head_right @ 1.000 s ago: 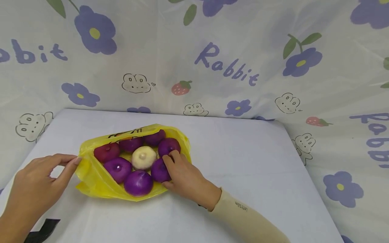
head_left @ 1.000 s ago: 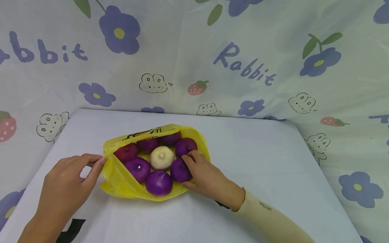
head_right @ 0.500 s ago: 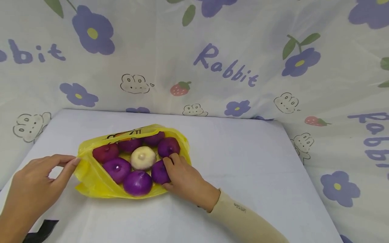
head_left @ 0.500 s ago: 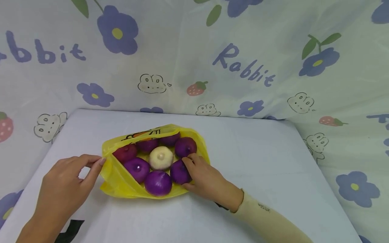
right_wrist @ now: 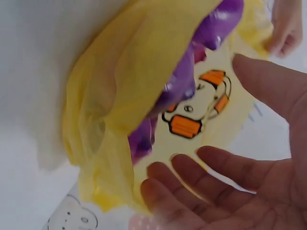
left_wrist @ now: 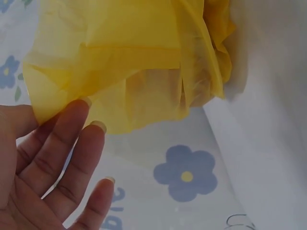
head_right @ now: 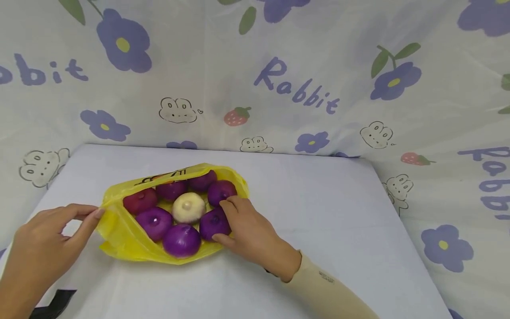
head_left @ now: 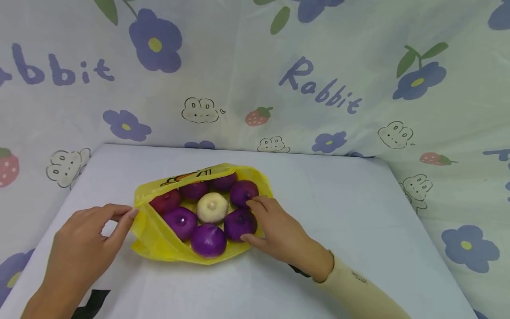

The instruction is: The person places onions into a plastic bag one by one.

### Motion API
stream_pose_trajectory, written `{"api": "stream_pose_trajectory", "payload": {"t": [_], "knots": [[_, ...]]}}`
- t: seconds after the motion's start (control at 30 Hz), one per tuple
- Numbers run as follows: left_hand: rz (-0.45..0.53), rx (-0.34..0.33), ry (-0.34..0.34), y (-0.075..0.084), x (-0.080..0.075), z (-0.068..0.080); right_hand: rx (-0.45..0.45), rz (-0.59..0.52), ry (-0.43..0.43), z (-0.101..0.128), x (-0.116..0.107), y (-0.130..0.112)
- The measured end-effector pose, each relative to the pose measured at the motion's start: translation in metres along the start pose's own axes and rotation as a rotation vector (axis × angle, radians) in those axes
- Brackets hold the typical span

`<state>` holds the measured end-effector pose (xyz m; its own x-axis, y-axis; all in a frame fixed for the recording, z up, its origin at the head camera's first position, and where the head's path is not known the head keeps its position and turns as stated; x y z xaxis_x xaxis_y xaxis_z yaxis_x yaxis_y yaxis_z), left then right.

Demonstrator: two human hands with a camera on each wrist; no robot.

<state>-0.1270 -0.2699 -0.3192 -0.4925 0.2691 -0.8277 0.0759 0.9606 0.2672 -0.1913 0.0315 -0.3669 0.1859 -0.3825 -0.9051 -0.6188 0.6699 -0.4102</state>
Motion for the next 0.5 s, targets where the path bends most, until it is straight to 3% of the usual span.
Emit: {"api": "stream_pose_trajectory", "payload": {"t": [0.1,0.3,0.5], "knots": [[-0.017,-0.006,-0.026,-0.001,0.002,0.000,-0.039,0.002,0.061,0.006,-0.013,-0.001],[-0.052,0.024,-0.016,0.000,0.000,0.002,-0.148,-0.016,0.201,0.020,-0.038,-0.001],[-0.138,-0.040,-0.076,-0.007,-0.002,0.006,-0.153,-0.001,0.270,0.035,-0.053,0.011]]}}
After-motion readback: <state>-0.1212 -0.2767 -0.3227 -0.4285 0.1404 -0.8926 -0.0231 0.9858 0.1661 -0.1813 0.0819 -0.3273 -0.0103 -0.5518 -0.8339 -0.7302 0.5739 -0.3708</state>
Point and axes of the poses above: each hand's wrist, its own z-axis away from the middle knuckle, its own x-axis out of the palm, y = z × x, the point moved 10 cm from there along -z, towards the middle knuckle, and after that the axes turned 6 degrees about -z, right-handed, at the moved point
